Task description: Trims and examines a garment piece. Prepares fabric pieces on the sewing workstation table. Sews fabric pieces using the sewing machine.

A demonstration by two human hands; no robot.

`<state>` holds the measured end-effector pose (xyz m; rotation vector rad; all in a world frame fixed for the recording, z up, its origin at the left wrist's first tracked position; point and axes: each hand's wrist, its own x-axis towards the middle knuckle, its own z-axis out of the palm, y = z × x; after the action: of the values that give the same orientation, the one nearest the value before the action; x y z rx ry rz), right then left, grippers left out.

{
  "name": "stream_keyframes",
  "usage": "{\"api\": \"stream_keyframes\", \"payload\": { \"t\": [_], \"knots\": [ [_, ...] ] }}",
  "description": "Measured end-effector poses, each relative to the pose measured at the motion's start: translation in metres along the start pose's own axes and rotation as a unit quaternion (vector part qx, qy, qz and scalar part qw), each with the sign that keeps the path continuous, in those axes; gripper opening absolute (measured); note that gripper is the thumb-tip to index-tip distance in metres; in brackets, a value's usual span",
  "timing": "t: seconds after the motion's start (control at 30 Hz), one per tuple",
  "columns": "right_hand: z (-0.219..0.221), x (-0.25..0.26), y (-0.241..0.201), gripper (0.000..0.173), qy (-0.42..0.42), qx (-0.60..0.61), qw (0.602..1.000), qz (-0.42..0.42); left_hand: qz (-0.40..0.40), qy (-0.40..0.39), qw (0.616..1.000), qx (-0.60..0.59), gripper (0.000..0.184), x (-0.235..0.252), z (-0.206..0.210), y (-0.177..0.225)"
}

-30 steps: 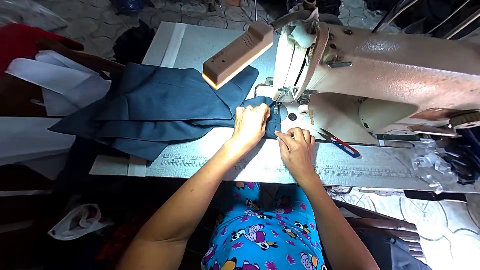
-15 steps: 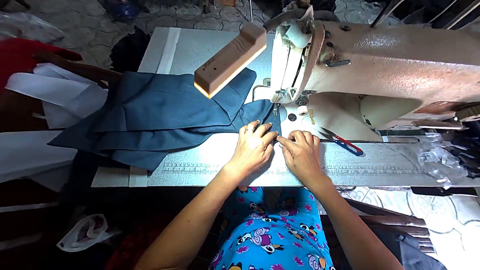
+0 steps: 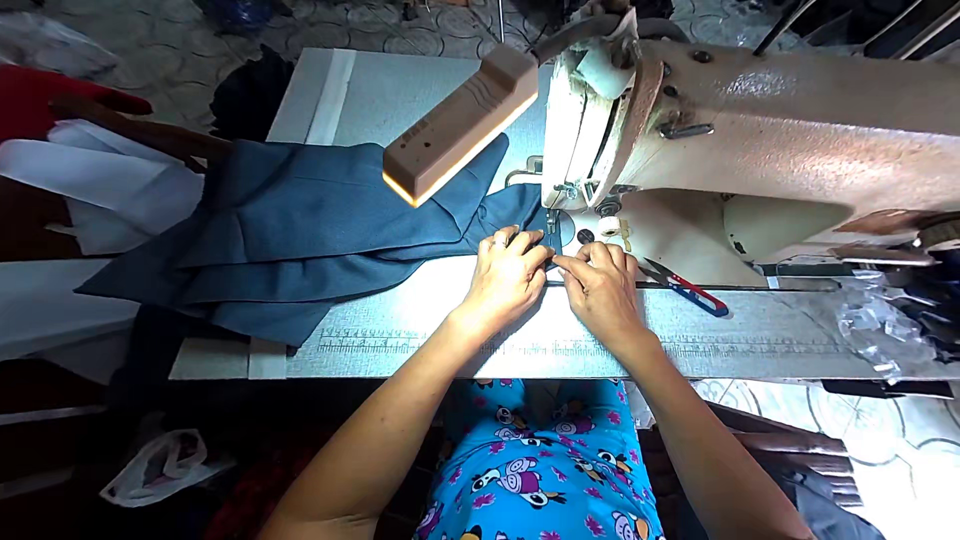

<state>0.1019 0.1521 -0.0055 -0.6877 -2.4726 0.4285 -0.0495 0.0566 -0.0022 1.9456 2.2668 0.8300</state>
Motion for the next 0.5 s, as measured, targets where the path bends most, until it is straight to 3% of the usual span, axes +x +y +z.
{"api": "stream_keyframes", "payload": {
  "t": [0.3,0.4,0.5],
  "knots": [
    [-0.011,0.006,0.005,0.028,-0.038,0.024,0.999,0.021,0.005,0.022,1.000,-0.008,0.029,0.021,0.005,-0.013],
    [-0.049,-0.020,0.019,0.031,-0.013,0.068,0.997,0.033,0.000,0.026,0.999,-0.024,0.030,0.020,0.007,-0.014],
    [-0.123,-0.035,0.058,0.032,0.078,0.017,0.996,0.029,-0.012,0.023,0.999,-0.034,0.030,0.020,0.008,-0.013]
  ]
}}
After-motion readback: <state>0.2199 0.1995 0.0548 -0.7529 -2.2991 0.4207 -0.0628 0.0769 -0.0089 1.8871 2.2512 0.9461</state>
